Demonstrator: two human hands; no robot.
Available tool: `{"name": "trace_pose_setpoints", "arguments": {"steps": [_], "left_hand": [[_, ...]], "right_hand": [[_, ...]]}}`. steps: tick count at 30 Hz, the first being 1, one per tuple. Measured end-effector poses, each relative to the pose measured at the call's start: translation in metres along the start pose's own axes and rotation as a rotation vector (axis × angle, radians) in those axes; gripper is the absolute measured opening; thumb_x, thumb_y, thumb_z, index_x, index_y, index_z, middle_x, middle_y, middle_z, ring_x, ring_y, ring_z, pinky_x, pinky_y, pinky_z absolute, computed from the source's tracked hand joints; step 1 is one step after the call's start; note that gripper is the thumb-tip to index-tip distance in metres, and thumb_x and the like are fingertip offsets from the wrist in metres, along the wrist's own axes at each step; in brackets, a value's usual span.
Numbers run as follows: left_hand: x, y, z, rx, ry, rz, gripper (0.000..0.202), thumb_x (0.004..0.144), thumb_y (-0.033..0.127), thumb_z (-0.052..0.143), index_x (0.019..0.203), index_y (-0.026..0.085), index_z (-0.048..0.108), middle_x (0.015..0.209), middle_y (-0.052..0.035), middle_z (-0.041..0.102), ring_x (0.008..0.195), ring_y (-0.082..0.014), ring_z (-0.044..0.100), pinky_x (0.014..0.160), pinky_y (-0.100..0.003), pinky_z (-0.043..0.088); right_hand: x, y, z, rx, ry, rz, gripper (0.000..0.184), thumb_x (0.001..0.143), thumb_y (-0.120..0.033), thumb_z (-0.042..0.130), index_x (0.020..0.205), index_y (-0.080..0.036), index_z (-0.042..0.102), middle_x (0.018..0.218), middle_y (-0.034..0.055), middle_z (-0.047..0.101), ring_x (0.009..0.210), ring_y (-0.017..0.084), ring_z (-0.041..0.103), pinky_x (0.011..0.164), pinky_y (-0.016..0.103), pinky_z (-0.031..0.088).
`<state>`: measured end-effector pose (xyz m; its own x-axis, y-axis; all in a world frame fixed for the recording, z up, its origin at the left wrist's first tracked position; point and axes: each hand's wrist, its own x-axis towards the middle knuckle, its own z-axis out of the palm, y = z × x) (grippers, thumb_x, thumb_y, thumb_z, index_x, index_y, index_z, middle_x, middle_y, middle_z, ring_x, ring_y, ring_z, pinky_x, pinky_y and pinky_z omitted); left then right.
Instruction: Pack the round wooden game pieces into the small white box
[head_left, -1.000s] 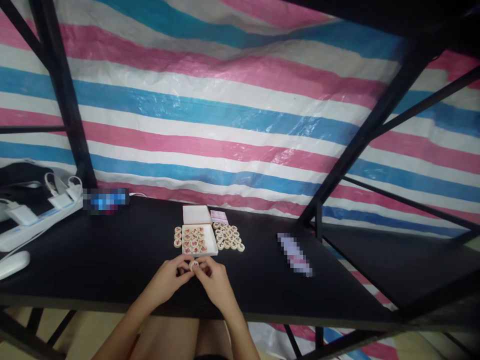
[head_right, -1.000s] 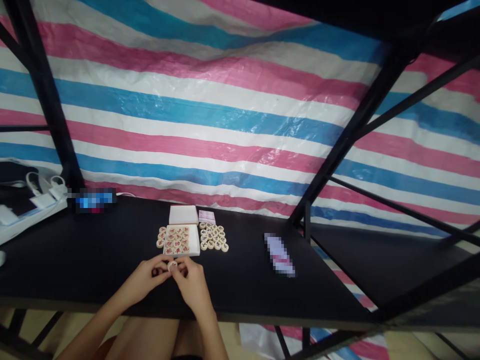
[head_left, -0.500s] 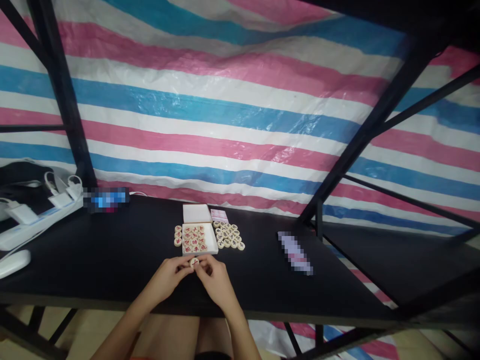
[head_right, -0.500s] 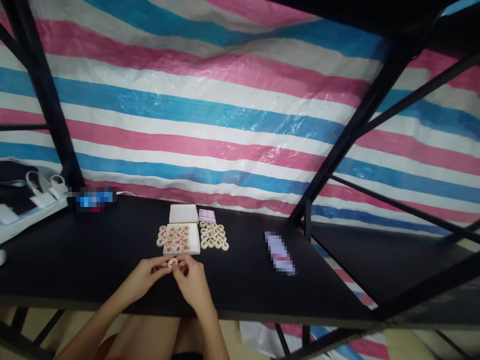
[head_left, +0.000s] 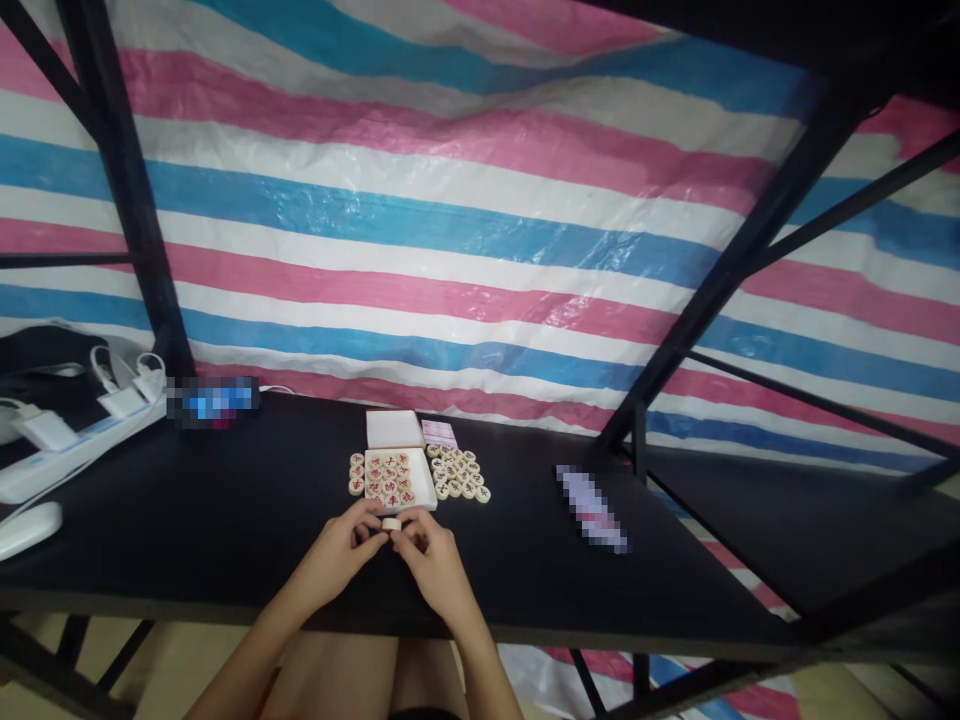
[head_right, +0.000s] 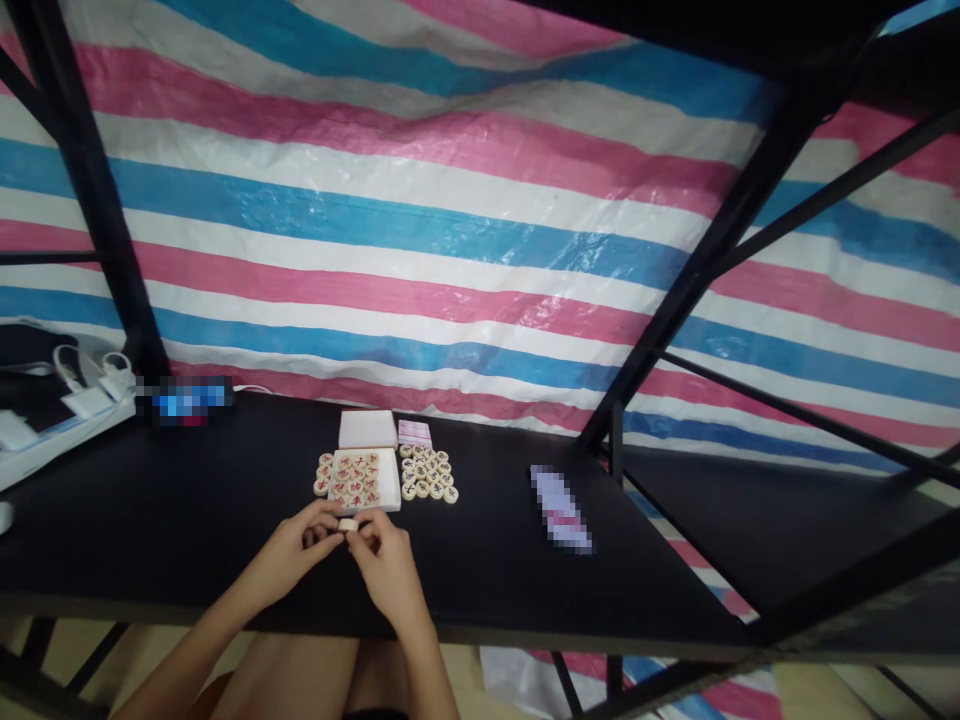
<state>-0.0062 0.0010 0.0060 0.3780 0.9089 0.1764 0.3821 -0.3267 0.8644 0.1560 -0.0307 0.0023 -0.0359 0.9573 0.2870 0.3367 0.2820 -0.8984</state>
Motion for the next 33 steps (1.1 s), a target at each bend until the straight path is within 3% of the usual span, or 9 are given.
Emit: {"name": "trace_pose_setpoints", "arguments": {"steps": [5,8,11,14,19,25,30,33], "left_hand": [[0.000,0.006,-0.003,-0.059,-0.006,-0.001,0.025,0.081,0.038,0.053,0.094,0.018,0.061,0.077,-0.0021,0.070,0.067,-0.0160,0.060,0.059,-0.023,0.041],[0.001,0.005,-0.003,-0.096,-0.001,-0.003,0.027,0.079,0.037,0.054,0.098,0.017,0.060,0.078,-0.0026,0.071,0.067,-0.0161,0.060,0.059,-0.023,0.041],[0.002,0.001,-0.002,-0.074,0.013,-0.008,0.032,0.077,0.035,0.056,0.103,0.017,0.059,0.083,-0.0036,0.071,0.061,-0.0142,0.056,0.057,-0.023,0.040],[0.001,-0.001,-0.001,-0.014,0.025,-0.006,0.026,0.076,0.033,0.057,0.096,0.018,0.061,0.080,-0.0017,0.069,0.058,-0.0126,0.052,0.055,-0.022,0.039],[-0.001,0.001,-0.003,0.028,0.041,0.041,0.021,0.079,0.034,0.056,0.090,0.017,0.064,0.066,0.0018,0.062,0.058,-0.0124,0.050,0.056,-0.022,0.039],[-0.002,0.004,-0.003,0.037,0.061,0.088,0.018,0.078,0.034,0.058,0.084,0.020,0.068,0.080,-0.0012,0.069,0.063,-0.0137,0.054,0.058,-0.023,0.041],[-0.002,-0.003,-0.012,0.256,0.244,0.066,0.015,0.079,0.030,0.054,0.085,0.022,0.066,0.081,-0.0010,0.068,0.067,-0.0164,0.056,0.066,-0.026,0.044],[0.000,-0.010,-0.022,0.454,0.280,-0.007,0.013,0.080,0.027,0.053,0.083,0.024,0.066,0.081,-0.0012,0.068,0.075,-0.0197,0.058,0.070,-0.029,0.044]], "right_hand": [[-0.002,-0.003,0.001,0.053,-0.010,-0.037,0.010,0.083,-0.028,0.054,0.088,-0.020,0.059,0.070,-0.0006,0.066,0.062,0.014,0.060,0.057,0.021,0.044],[-0.002,-0.005,0.001,0.047,-0.047,-0.053,0.012,0.083,-0.029,0.055,0.092,-0.021,0.059,0.083,0.0025,0.069,0.075,0.016,0.065,0.062,0.022,0.048],[-0.002,-0.004,0.000,0.043,-0.027,-0.023,0.015,0.085,-0.031,0.053,0.095,-0.020,0.058,0.084,0.0033,0.069,0.076,0.017,0.066,0.066,0.024,0.049],[-0.002,-0.001,0.000,0.048,-0.013,-0.005,0.019,0.087,-0.031,0.053,0.102,-0.020,0.057,0.083,0.0030,0.070,0.076,0.017,0.066,0.068,0.024,0.049],[-0.002,-0.001,-0.001,-0.017,-0.009,-0.063,0.013,0.087,-0.026,0.052,0.091,-0.020,0.062,0.089,0.0035,0.069,0.083,0.017,0.065,0.069,0.023,0.047],[-0.002,0.002,-0.001,-0.012,-0.013,-0.114,0.014,0.084,-0.019,0.052,0.093,-0.021,0.063,0.093,0.0034,0.067,0.087,0.017,0.063,0.072,0.024,0.048],[-0.001,0.010,0.002,-0.055,0.105,-0.063,0.017,0.081,-0.020,0.052,0.096,-0.019,0.061,0.093,0.0057,0.066,0.081,0.017,0.063,0.067,0.025,0.048],[-0.001,0.009,0.002,-0.066,0.109,-0.047,0.016,0.082,-0.022,0.051,0.093,-0.019,0.062,0.090,0.0060,0.067,0.081,0.018,0.063,0.068,0.026,0.048]]}}
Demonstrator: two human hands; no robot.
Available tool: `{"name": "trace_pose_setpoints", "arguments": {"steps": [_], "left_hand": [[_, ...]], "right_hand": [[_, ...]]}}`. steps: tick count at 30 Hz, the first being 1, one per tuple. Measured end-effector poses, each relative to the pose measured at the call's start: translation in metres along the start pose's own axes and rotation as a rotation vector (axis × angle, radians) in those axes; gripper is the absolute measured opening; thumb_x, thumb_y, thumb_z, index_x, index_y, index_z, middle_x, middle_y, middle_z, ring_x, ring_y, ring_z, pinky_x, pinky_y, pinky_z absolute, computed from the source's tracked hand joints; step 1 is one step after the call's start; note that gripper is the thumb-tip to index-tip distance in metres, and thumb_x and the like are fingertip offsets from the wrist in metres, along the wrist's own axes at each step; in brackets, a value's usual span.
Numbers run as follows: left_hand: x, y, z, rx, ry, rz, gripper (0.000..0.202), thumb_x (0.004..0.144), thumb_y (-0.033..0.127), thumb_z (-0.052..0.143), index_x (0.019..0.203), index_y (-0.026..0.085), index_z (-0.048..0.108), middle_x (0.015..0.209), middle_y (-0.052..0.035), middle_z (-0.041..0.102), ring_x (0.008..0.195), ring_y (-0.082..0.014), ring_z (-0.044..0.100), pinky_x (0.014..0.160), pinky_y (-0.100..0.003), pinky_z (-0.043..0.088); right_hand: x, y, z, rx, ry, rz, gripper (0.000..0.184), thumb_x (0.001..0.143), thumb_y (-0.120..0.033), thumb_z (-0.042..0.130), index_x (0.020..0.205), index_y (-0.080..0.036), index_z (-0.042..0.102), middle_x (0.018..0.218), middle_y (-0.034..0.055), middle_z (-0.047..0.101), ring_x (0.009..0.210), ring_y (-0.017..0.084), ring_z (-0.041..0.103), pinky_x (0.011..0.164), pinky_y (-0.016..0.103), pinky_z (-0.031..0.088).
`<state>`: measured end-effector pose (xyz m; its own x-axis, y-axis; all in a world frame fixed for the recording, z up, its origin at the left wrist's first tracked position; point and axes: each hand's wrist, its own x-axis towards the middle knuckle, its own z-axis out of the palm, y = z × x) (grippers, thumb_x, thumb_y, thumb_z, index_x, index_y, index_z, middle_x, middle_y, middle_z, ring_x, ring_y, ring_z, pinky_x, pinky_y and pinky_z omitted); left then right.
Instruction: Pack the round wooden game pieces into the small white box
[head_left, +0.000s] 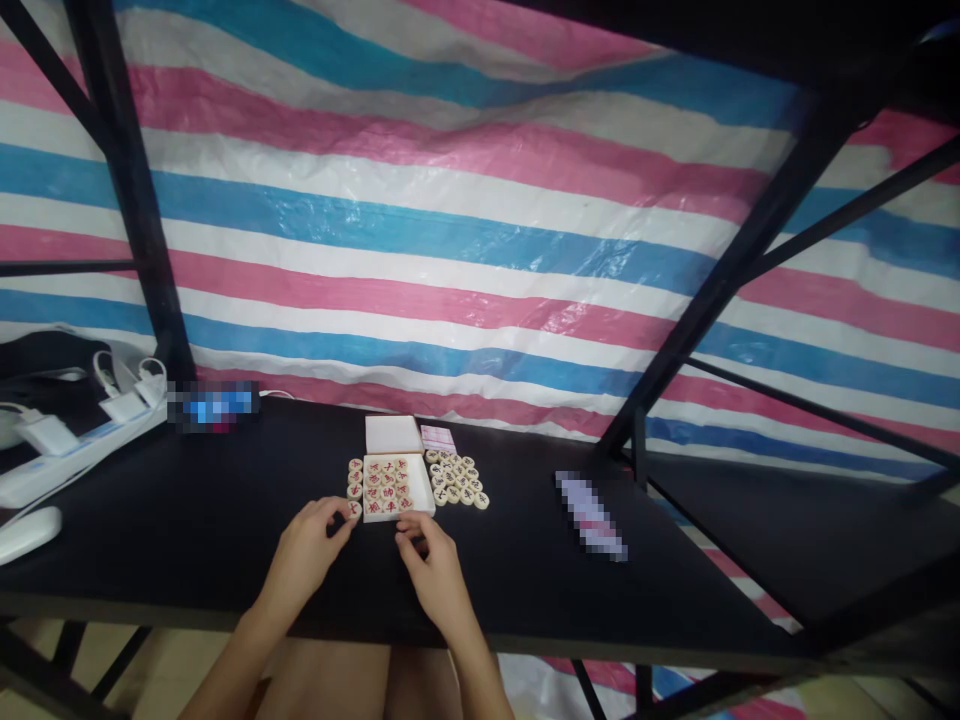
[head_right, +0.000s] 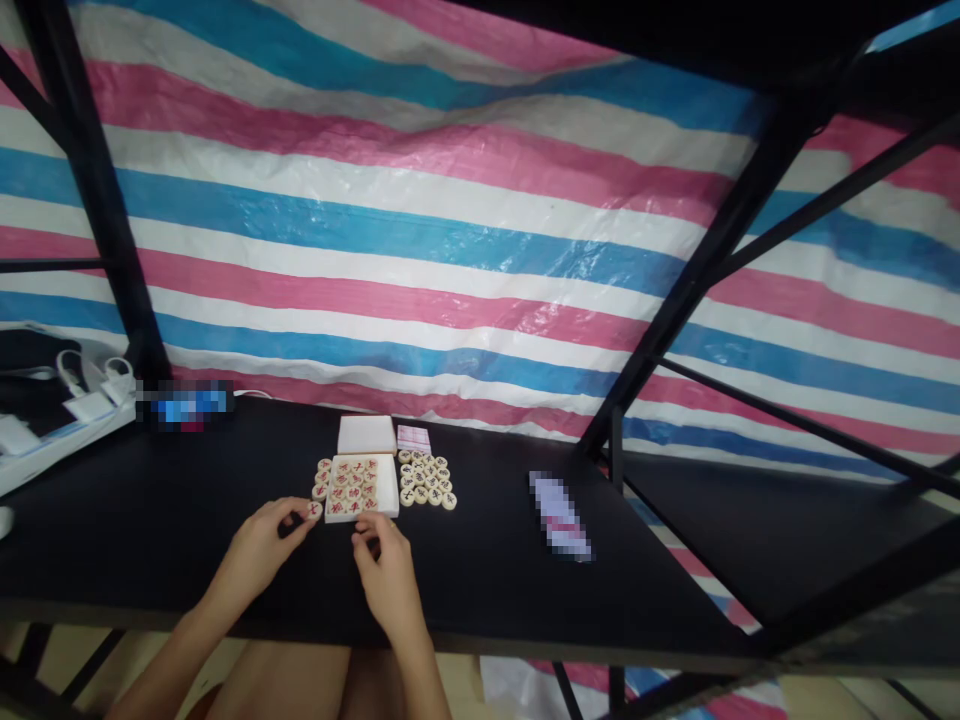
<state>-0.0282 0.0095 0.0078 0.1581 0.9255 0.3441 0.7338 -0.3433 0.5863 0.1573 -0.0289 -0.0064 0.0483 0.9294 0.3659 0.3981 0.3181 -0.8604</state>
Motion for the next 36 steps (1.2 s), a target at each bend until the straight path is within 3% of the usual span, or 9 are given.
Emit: {"name": "trace_pose_setpoints", "arguments": {"steps": [6,15,21,25,29,32,36], "left_hand": [[0.000,-0.012,0.000,0.049,-0.071,0.103,0.017,0.083,0.024,0.051,0.088,0.024,0.068,0.095,-0.0025,0.070,0.091,-0.0221,0.059,0.083,-0.032,0.044],[-0.004,-0.007,-0.002,0.118,-0.068,0.098,0.029,0.082,0.020,0.049,0.105,0.021,0.066,0.096,-0.0059,0.068,0.091,-0.0229,0.058,0.083,-0.034,0.044],[-0.005,-0.006,-0.004,0.067,-0.053,0.098,0.020,0.082,0.018,0.048,0.090,0.022,0.066,0.091,-0.0037,0.068,0.088,-0.0224,0.058,0.080,-0.034,0.044],[-0.005,-0.005,-0.005,0.097,-0.085,0.129,0.020,0.084,0.019,0.047,0.086,0.022,0.067,0.090,-0.0034,0.068,0.087,-0.0222,0.057,0.081,-0.034,0.043],[-0.006,-0.005,-0.005,0.121,-0.103,0.132,0.024,0.085,0.020,0.047,0.095,0.021,0.069,0.093,-0.0046,0.068,0.091,-0.0227,0.057,0.082,-0.034,0.042],[-0.007,-0.005,-0.005,0.142,-0.102,0.133,0.025,0.085,0.020,0.046,0.095,0.021,0.070,0.093,-0.0047,0.068,0.091,-0.0224,0.057,0.082,-0.033,0.042],[-0.007,-0.004,-0.005,0.140,-0.114,0.151,0.025,0.086,0.019,0.046,0.094,0.020,0.069,0.093,-0.0049,0.068,0.090,-0.0224,0.056,0.082,-0.034,0.042]], "right_hand": [[0.001,-0.007,-0.002,-0.008,-0.023,-0.015,0.015,0.084,-0.022,0.050,0.090,-0.019,0.063,0.085,0.0044,0.068,0.078,0.017,0.064,0.067,0.025,0.048],[0.000,-0.002,0.000,-0.064,-0.001,-0.050,0.014,0.084,-0.021,0.050,0.088,-0.019,0.064,0.083,0.0038,0.067,0.075,0.017,0.062,0.065,0.025,0.047],[0.015,-0.005,-0.012,-0.277,0.132,-0.106,0.019,0.086,-0.019,0.044,0.088,-0.020,0.064,0.090,0.0074,0.064,0.084,0.020,0.059,0.078,0.030,0.045],[0.046,-0.010,-0.024,-0.488,0.000,-0.060,0.018,0.082,-0.017,0.051,0.088,-0.020,0.068,0.091,0.0096,0.066,0.093,0.024,0.058,0.082,0.033,0.042],[0.074,-0.007,-0.026,-0.548,-0.138,0.081,0.005,0.069,-0.019,0.066,0.072,-0.020,0.071,0.073,0.0079,0.069,0.073,0.023,0.063,0.066,0.030,0.043],[0.084,-0.002,-0.024,-0.558,-0.196,0.136,0.003,0.061,-0.018,0.072,0.060,-0.020,0.070,0.060,0.0049,0.067,0.061,0.020,0.062,0.057,0.027,0.040],[0.085,0.001,-0.022,-0.561,-0.243,0.172,0.008,0.064,-0.022,0.071,0.056,-0.021,0.070,0.056,0.0032,0.066,0.062,0.019,0.062,0.056,0.025,0.038]]}}
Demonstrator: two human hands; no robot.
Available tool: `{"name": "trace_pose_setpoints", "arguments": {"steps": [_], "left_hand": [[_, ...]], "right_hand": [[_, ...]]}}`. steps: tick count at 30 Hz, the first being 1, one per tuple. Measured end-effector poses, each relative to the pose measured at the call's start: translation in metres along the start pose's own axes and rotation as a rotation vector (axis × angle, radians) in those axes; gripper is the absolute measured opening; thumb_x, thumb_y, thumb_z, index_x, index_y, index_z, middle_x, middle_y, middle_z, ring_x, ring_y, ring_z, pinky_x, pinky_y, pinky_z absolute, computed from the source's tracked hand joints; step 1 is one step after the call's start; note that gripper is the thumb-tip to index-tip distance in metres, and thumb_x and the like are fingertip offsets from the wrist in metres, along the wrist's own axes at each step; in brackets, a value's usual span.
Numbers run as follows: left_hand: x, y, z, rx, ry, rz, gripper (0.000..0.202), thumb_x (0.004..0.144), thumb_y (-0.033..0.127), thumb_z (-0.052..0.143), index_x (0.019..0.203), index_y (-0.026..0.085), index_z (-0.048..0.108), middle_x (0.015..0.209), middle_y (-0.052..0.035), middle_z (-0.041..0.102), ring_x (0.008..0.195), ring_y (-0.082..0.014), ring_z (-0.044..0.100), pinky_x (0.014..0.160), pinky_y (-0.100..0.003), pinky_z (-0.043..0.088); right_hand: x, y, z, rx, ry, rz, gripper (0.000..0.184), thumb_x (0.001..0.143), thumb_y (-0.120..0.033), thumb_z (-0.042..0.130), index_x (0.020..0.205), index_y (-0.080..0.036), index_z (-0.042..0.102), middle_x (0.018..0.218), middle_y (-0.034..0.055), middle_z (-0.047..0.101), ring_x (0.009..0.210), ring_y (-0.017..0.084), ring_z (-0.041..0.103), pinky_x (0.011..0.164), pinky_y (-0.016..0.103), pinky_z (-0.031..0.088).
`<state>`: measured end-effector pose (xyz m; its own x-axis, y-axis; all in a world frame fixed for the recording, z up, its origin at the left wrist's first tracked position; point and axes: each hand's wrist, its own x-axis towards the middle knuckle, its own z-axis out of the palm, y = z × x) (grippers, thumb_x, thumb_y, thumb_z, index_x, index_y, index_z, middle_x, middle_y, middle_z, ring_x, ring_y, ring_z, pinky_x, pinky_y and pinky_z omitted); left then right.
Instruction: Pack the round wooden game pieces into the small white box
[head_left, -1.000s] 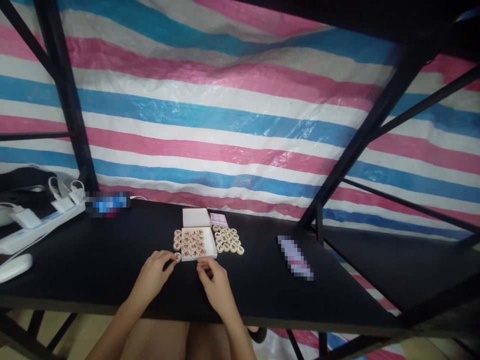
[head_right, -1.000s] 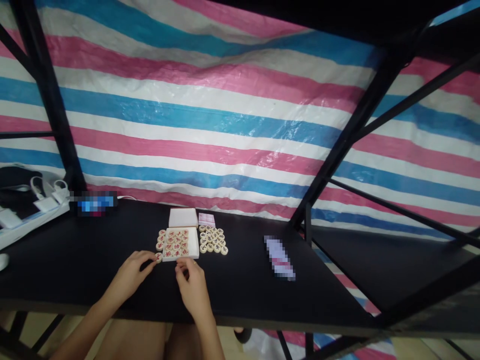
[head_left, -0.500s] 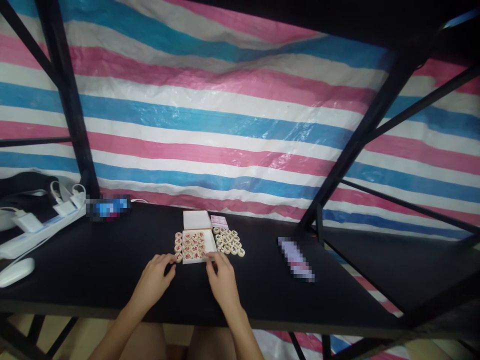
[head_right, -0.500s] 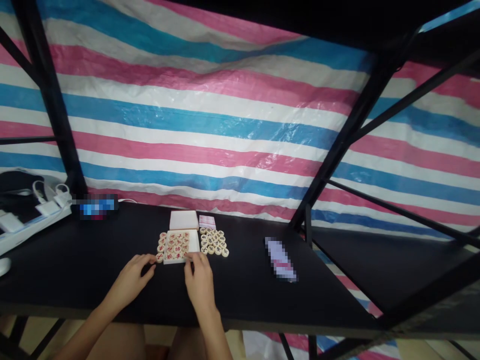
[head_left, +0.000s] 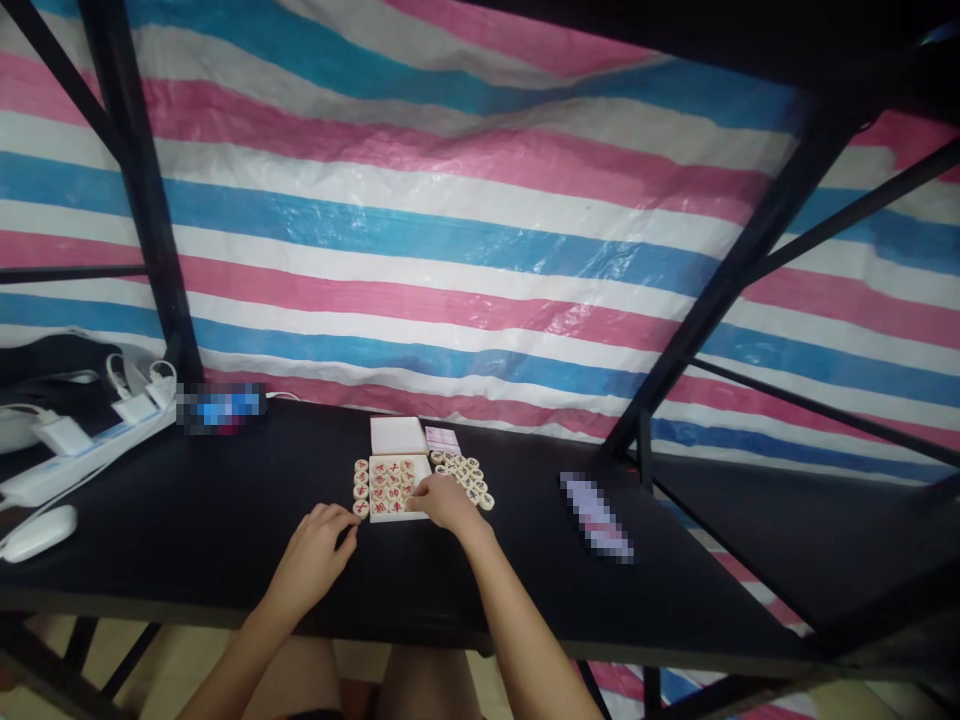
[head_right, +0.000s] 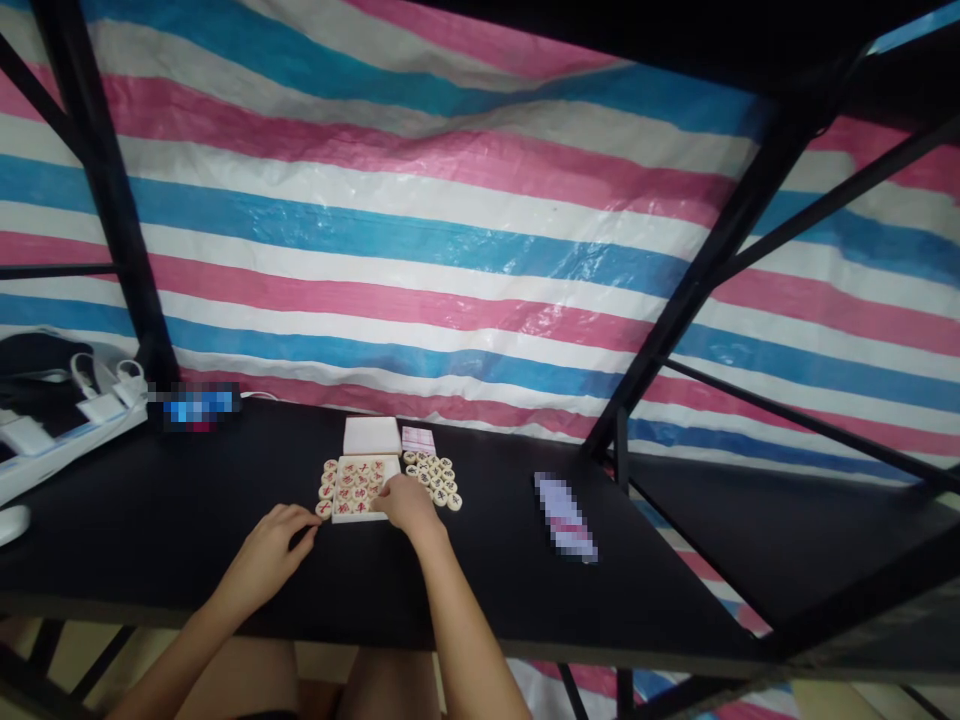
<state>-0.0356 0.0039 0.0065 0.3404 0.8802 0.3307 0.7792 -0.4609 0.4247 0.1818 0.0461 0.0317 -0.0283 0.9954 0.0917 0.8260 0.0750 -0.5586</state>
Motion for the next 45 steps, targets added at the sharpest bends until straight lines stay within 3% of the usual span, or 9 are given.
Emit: {"name": "trace_pose_setpoints", "arguments": {"steps": [8,13,16,20,26,30,36,41,45], "left_hand": [[-0.001,0.003,-0.002,-0.037,0.010,0.029,0.024,0.086,0.019,0.044,0.093,0.021,0.068,0.091,-0.0046,0.067,0.089,-0.0222,0.056,0.083,-0.035,0.043],[-0.002,0.016,-0.001,-0.179,-0.019,0.062,0.024,0.086,0.020,0.044,0.088,0.022,0.067,0.086,-0.0036,0.067,0.081,-0.0196,0.060,0.077,-0.030,0.045],[-0.003,0.022,0.003,-0.283,-0.062,-0.003,0.024,0.086,0.024,0.044,0.090,0.021,0.068,0.085,-0.0036,0.068,0.072,-0.0177,0.061,0.070,-0.027,0.046],[-0.004,0.021,0.009,-0.303,-0.097,-0.023,0.023,0.085,0.031,0.049,0.092,0.021,0.069,0.085,-0.0042,0.067,0.079,-0.0199,0.061,0.074,-0.029,0.045],[-0.003,0.013,0.012,-0.340,-0.131,-0.027,0.020,0.083,0.026,0.049,0.089,0.021,0.068,0.085,-0.0040,0.067,0.078,-0.0188,0.060,0.074,-0.027,0.045],[-0.002,0.018,0.007,-0.415,-0.122,-0.036,0.019,0.083,0.027,0.049,0.085,0.020,0.066,0.081,-0.0020,0.068,0.071,-0.0168,0.059,0.067,-0.024,0.044],[-0.004,0.023,-0.002,-0.492,-0.114,-0.021,0.028,0.087,0.036,0.045,0.083,0.020,0.067,0.075,-0.0007,0.068,0.070,-0.0167,0.060,0.066,-0.023,0.043],[-0.003,0.021,0.000,-0.449,-0.139,-0.025,0.033,0.089,0.040,0.042,0.081,0.020,0.068,0.082,-0.0030,0.070,0.080,-0.0191,0.061,0.074,-0.025,0.043],[-0.001,0.018,0.003,-0.443,-0.157,-0.048,0.030,0.086,0.040,0.047,0.082,0.019,0.068,0.080,-0.0027,0.069,0.075,-0.0185,0.061,0.071,-0.024,0.044]], "right_hand": [[-0.001,-0.002,-0.004,0.041,-0.021,0.013,0.008,0.064,-0.017,0.070,0.072,-0.017,0.070,0.071,0.0046,0.068,0.070,0.018,0.061,0.061,0.024,0.038],[-0.013,-0.008,-0.008,0.127,0.095,-0.042,0.012,0.075,-0.019,0.063,0.086,-0.017,0.067,0.077,0.0031,0.065,0.071,0.015,0.058,0.066,0.024,0.041],[-0.036,-0.007,0.005,0.412,0.137,-0.122,0.012,0.079,-0.025,0.060,0.087,-0.018,0.064,0.074,0.0011,0.063,0.067,0.014,0.058,0.064,0.024,0.045],[-0.064,-0.003,0.034,0.679,0.090,-0.164,0.014,0.080,-0.031,0.061,0.080,-0.017,0.062,0.072,0.0014,0.063,0.063,0.014,0.060,0.060,0.023,0.048],[-0.072,-0.004,0.042,0.583,0.060,-0.265,0.016,0.083,-0.026,0.059,0.096,-0.019,0.064,0.084,0.0028,0.064,0.070,0.014,0.060,0.065,0.024,0.048],[-0.075,-0.009,0.037,0.468,0.050,-0.321,0.012,0.085,-0.022,0.055,0.090,-0.021,0.067,0.083,0.0017,0.065,0.072,0.014,0.059,0.067,0.024,0.046],[-0.079,-0.010,0.037,0.550,0.055,-0.298,0.012,0.086,-0.022,0.055,0.095,-0.021,0.064,0.090,0.0020,0.069,0.080,0.016,0.063,0.072,0.024,0.047],[-0.079,-0.010,0.035,0.481,0.074,-0.307,0.008,0.082,-0.021,0.060,0.088,-0.021,0.066,0.080,0.0005,0.066,0.073,0.015,0.060,0.068,0.023,0.045],[-0.080,-0.012,0.034,0.434,0.075,-0.321,0.011,0.082,-0.019,0.060,0.089,-0.021,0.067,0.075,-0.0008,0.064,0.069,0.014,0.058,0.067,0.022,0.044]]}}
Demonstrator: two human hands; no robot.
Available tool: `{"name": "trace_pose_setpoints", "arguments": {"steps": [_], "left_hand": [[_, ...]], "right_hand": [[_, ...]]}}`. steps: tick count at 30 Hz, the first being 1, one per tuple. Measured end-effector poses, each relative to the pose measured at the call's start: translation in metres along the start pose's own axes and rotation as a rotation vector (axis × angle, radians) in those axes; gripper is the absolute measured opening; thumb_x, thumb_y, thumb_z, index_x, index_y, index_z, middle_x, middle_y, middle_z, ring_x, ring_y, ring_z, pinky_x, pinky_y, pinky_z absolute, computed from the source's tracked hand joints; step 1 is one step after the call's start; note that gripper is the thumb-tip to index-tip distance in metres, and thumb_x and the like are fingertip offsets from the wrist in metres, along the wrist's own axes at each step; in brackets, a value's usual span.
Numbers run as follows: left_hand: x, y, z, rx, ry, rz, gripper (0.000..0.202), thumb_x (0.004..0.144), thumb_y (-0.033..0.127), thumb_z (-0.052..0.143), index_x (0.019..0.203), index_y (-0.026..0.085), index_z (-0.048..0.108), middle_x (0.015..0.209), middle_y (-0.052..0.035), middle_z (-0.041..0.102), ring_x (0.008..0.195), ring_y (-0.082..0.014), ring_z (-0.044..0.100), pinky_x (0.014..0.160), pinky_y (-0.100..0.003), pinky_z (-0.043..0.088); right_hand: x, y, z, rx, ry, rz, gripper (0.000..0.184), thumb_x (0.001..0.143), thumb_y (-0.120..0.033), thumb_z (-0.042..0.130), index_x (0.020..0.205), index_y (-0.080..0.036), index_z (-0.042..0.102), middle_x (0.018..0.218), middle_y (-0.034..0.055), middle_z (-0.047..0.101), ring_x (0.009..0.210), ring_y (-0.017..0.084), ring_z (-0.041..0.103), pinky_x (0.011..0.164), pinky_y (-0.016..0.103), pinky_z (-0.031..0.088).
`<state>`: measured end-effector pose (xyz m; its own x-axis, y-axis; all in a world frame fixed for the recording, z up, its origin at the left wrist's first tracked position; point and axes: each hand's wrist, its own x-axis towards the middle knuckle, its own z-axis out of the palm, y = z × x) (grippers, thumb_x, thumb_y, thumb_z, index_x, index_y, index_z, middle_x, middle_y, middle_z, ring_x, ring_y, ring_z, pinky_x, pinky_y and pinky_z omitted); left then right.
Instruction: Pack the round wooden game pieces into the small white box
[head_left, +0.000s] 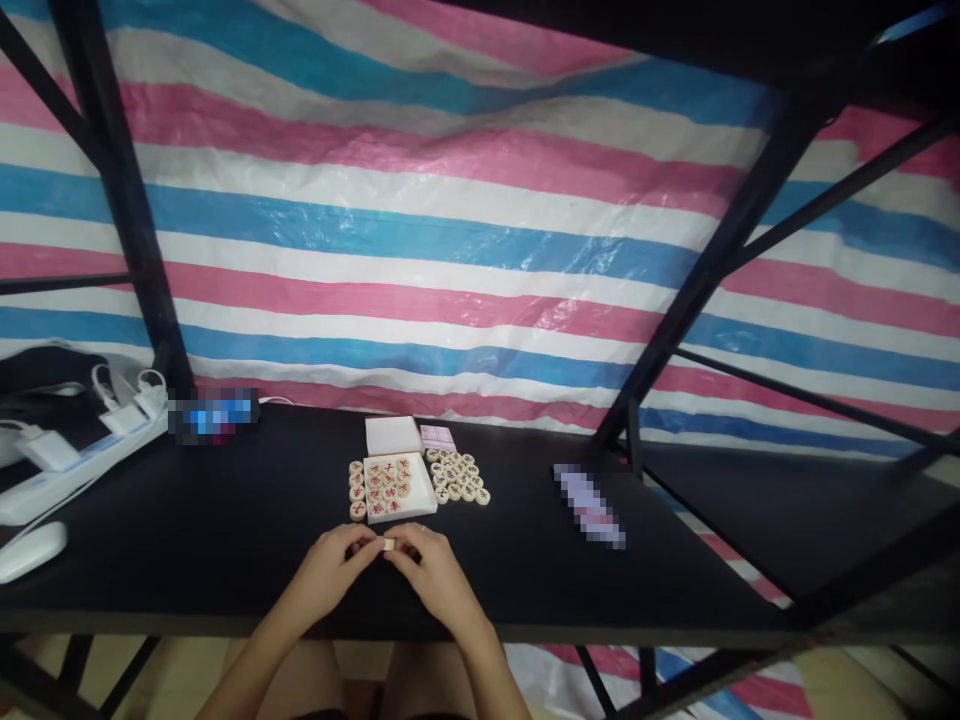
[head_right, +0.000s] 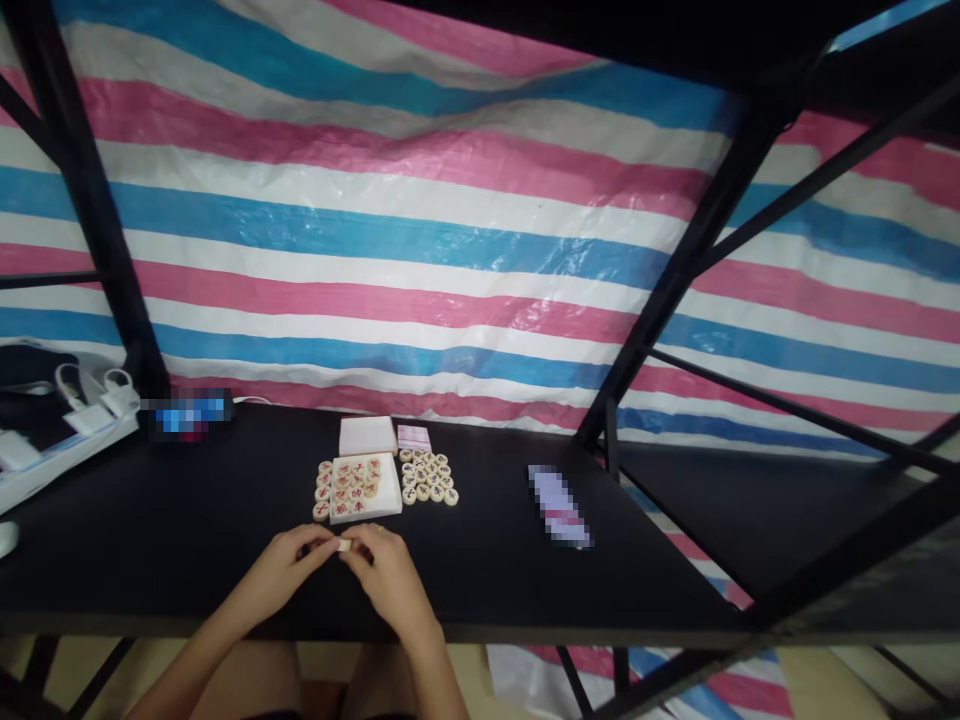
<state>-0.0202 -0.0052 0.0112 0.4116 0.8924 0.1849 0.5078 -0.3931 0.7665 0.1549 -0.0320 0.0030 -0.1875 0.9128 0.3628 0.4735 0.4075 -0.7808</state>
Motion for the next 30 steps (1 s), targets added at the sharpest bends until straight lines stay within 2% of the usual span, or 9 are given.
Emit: {"name": "trace_pose_setpoints", "arguments": {"steps": [9,16,21,25,30], "left_hand": [[0.000,0.002,-0.002,-0.086,-0.019,0.006,0.019,0.080,0.032,0.054,0.090,0.020,0.065,0.080,-0.0005,0.069,0.070,-0.0158,0.059,0.062,-0.022,0.042],[0.000,0.004,-0.001,-0.028,0.019,0.000,0.021,0.077,0.027,0.054,0.094,0.020,0.065,0.087,-0.0016,0.069,0.067,-0.0147,0.058,0.061,-0.022,0.042],[0.001,0.002,-0.001,-0.092,0.016,-0.027,0.029,0.081,0.037,0.053,0.099,0.019,0.067,0.087,-0.0034,0.072,0.074,-0.0173,0.062,0.066,-0.024,0.045],[0.001,-0.002,0.000,-0.079,-0.010,-0.023,0.027,0.079,0.035,0.055,0.098,0.020,0.068,0.091,-0.0030,0.073,0.072,-0.0174,0.061,0.068,-0.025,0.046],[0.001,-0.005,0.001,-0.043,0.000,0.001,0.023,0.077,0.028,0.057,0.097,0.022,0.067,0.091,-0.0012,0.071,0.068,-0.0155,0.058,0.063,-0.023,0.044]], "right_hand": [[0.000,-0.007,-0.002,0.078,-0.003,0.018,0.022,0.083,-0.029,0.059,0.104,-0.022,0.064,0.090,0.0022,0.068,0.078,0.016,0.063,0.070,0.025,0.048],[-0.001,-0.001,0.000,0.038,-0.008,0.009,0.010,0.083,-0.020,0.057,0.089,-0.021,0.065,0.085,0.0013,0.065,0.075,0.015,0.061,0.071,0.025,0.048],[-0.002,-0.002,-0.003,0.030,0.023,-0.042,0.012,0.083,-0.014,0.057,0.089,-0.022,0.064,0.088,0.0006,0.062,0.080,0.015,0.059,0.076,0.025,0.046],[-0.002,0.000,-0.002,0.048,0.005,-0.099,0.017,0.082,-0.008,0.054,0.086,-0.022,0.063,0.092,0.0013,0.061,0.087,0.015,0.058,0.081,0.025,0.045],[-0.003,0.004,0.001,-0.036,0.027,-0.019,0.028,0.078,-0.011,0.058,0.103,-0.023,0.060,0.097,0.0035,0.061,0.083,0.017,0.058,0.075,0.028,0.047]]}}
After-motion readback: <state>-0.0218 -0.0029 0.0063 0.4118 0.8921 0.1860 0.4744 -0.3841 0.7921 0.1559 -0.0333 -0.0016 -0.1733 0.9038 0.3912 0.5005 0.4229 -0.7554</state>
